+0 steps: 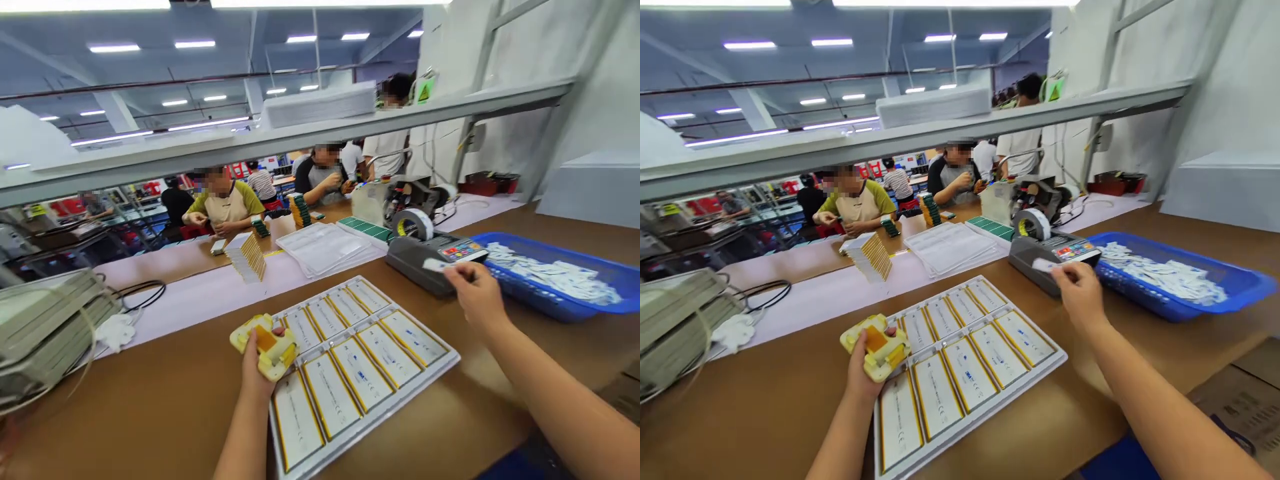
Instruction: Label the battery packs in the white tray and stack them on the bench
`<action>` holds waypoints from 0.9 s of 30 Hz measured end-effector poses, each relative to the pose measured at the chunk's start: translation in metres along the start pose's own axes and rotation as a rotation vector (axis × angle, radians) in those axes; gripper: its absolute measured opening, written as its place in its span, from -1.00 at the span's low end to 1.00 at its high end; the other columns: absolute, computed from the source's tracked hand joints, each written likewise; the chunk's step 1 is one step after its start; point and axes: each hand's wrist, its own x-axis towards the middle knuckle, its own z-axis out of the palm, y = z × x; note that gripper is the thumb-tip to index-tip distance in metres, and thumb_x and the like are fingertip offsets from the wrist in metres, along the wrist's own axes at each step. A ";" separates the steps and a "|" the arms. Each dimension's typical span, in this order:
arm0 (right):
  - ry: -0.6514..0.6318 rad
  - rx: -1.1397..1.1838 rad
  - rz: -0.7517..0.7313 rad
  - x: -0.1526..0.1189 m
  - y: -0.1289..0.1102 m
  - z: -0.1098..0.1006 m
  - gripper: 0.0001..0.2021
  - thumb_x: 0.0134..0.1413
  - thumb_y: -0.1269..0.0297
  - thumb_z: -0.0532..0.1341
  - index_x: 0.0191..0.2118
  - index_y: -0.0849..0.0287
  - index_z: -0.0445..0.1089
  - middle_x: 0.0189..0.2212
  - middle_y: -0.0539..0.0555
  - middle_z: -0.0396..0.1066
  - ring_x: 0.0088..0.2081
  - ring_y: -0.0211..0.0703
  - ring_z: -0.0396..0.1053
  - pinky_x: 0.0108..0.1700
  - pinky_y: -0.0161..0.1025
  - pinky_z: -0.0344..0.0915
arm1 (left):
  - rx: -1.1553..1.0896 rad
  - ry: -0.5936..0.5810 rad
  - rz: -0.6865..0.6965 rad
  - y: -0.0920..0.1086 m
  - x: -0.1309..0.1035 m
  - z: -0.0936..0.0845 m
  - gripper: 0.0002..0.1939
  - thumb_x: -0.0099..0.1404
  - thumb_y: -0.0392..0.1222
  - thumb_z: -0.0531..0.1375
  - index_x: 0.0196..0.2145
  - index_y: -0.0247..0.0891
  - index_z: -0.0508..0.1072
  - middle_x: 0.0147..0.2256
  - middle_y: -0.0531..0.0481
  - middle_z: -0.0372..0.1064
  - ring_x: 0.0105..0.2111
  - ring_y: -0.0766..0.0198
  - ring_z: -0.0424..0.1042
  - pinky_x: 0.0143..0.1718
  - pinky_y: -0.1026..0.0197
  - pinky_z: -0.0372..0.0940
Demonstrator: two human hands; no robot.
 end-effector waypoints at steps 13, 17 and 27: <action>-1.619 -0.786 -0.618 -0.137 -0.062 0.116 -0.53 -0.31 -0.04 0.26 -0.25 0.15 0.28 -0.13 0.13 0.19 -0.28 0.01 0.30 -0.38 -0.20 0.21 | -0.039 -0.008 -0.028 -0.005 -0.001 0.003 -0.63 0.13 0.02 0.07 -0.38 -0.41 0.40 -0.43 -0.12 0.38 -0.43 0.16 0.39 -0.37 0.06 0.33; -1.522 -0.786 -0.466 -0.138 -0.052 0.127 -0.44 -0.36 -0.02 0.28 -0.18 0.15 0.21 -0.15 0.13 0.24 -0.26 0.03 0.29 -0.36 -0.18 0.22 | -0.030 -0.011 -0.017 -0.005 0.001 0.002 -0.62 0.12 0.04 0.08 -0.39 -0.40 0.41 -0.44 -0.12 0.38 -0.44 0.15 0.39 -0.36 0.04 0.33; -0.904 -0.167 -0.365 -0.057 -0.024 0.079 -0.58 0.08 0.00 -0.09 -0.21 0.17 0.35 -0.16 0.08 0.36 -0.11 -0.12 0.27 -0.05 -0.21 0.17 | 0.022 0.061 0.029 -0.001 0.007 0.003 -0.70 0.16 -0.07 0.04 -0.27 -0.32 0.39 -0.38 -0.14 0.42 -0.38 0.07 0.41 -0.41 -0.03 0.35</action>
